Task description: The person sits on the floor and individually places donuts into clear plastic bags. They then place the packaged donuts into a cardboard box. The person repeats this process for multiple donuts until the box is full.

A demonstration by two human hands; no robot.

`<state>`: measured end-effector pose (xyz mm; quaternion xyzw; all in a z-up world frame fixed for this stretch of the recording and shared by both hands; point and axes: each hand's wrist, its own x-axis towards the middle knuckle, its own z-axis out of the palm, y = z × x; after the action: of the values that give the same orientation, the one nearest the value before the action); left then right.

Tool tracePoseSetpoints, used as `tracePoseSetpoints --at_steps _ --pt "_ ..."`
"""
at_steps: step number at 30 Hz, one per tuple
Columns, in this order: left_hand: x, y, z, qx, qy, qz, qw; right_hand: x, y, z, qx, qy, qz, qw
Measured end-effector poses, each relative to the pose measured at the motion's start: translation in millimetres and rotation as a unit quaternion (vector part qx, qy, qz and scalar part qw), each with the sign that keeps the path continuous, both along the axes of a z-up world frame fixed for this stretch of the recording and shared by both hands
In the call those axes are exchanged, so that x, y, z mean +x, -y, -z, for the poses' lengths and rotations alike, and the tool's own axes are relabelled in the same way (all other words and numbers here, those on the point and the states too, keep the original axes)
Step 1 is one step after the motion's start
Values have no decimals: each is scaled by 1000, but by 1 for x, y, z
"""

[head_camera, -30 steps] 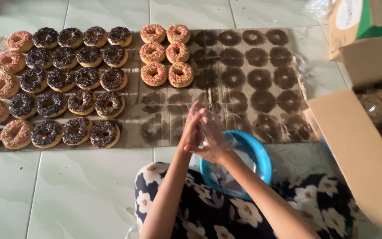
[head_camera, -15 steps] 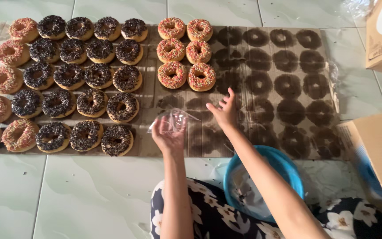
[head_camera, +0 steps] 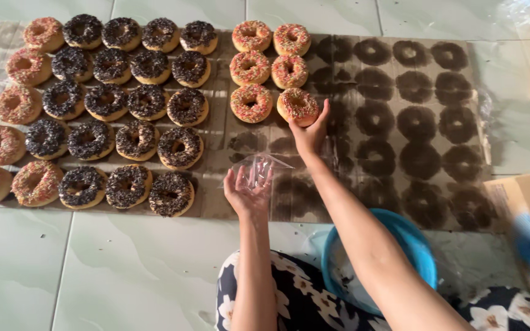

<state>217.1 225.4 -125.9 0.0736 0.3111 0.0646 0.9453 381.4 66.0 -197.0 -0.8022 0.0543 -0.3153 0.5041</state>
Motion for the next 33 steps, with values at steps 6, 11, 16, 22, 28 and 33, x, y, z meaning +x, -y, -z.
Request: tracePoseSetpoints --at_steps 6,11,16,22,28,33 --pt "2 7 11 -15 -12 21 1000 -61 101 -54 372 -254 -121 884" --pt "-4 35 15 -18 -6 59 998 -165 175 -111 485 -288 -238 791" --pt "-27 68 1 53 -27 42 997 -261 192 -156 473 -228 -296 798" --pt "-69 125 -30 129 223 92 962 -329 183 -200 277 -140 -265 913" --pt "-121 167 -77 121 265 203 935 -384 177 -222 54 -41 -170 983" --pt "-157 200 -89 113 175 255 944 -408 176 -211 30 -17 -126 991"
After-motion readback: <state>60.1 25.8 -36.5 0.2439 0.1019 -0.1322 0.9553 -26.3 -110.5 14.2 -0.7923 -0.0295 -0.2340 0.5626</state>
